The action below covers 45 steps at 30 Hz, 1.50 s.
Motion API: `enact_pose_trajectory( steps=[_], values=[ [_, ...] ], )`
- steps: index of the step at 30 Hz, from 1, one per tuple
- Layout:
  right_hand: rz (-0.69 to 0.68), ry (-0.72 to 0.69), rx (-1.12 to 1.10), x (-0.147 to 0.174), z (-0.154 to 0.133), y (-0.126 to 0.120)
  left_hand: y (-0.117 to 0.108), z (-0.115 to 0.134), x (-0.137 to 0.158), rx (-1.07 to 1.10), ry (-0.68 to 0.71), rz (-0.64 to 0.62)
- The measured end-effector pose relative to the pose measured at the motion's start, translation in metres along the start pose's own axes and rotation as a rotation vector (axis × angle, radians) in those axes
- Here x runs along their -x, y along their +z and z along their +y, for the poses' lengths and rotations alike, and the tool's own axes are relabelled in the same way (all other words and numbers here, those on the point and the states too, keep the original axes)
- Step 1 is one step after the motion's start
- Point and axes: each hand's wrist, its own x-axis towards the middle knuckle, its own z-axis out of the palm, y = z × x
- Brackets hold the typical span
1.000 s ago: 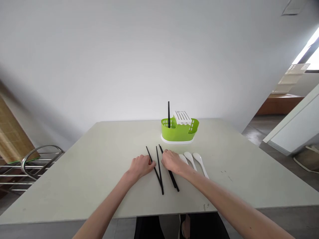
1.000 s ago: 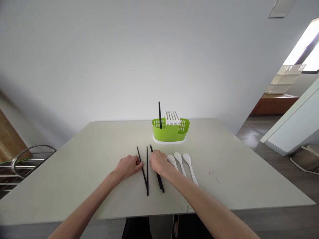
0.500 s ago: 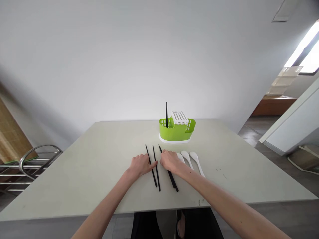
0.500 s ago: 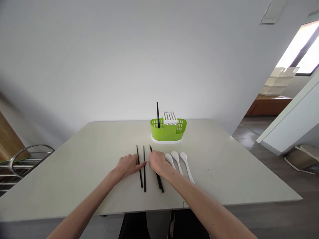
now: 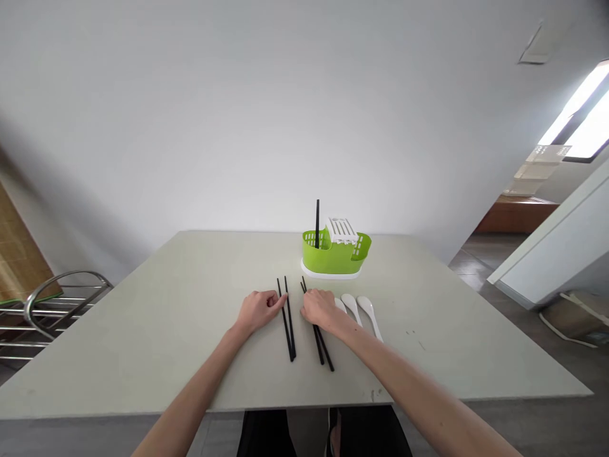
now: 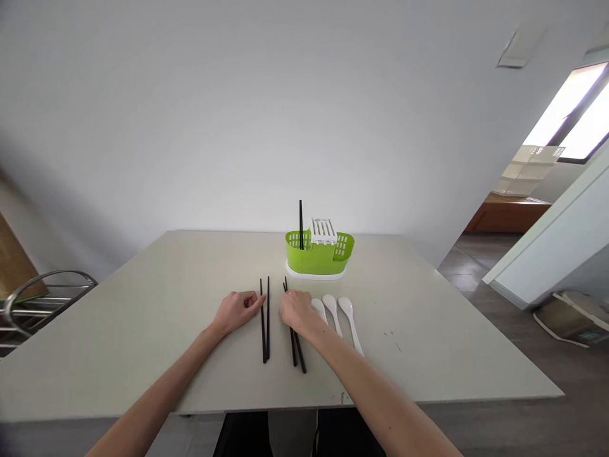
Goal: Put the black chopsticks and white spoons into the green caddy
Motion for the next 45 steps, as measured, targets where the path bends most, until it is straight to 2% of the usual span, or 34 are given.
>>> enact_pose_trajectory(
  steps=[5, 8, 13, 16, 21, 27, 33, 37, 42, 45],
  values=[
    [-0.06, -0.014, -0.181, 0.0, 0.01, -0.015, -0.003, 0.009, -0.007, 0.16, -0.085, 0.107],
    [-0.111, -0.107, -0.383, 0.005, 0.017, -0.032, -0.012, 0.029, -0.011, 0.316, -0.153, 0.178],
    [-0.082, -0.31, -0.726, 0.021, 0.019, -0.058, -0.037, 0.073, -0.018, 0.733, -0.158, -0.003],
    [-0.099, -0.405, -0.965, 0.029, 0.019, -0.063, -0.05, 0.085, -0.02, 0.851, -0.131, -0.027],
    [-0.099, -0.437, -1.065, 0.043, 0.025, -0.061, -0.058, 0.092, -0.017, 0.893, -0.118, -0.085],
    [-0.152, -0.493, -1.114, 0.056, 0.04, -0.057, -0.051, 0.108, -0.015, 1.004, -0.183, -0.103],
    [-0.235, -0.518, -1.187, 0.057, 0.055, -0.053, -0.049, 0.124, -0.021, 1.139, -0.226, -0.012],
    [-0.256, -0.53, -1.208, 0.061, 0.065, -0.058, -0.052, 0.134, -0.026, 1.077, -0.19, -0.038],
    [-0.244, -0.574, -1.238, 0.063, 0.079, -0.061, -0.057, 0.144, -0.029, 0.901, -0.174, -0.198],
    [-0.229, -0.571, -1.283, 0.063, 0.083, -0.06, -0.057, 0.148, -0.031, 0.841, -0.162, -0.174]
  ],
)
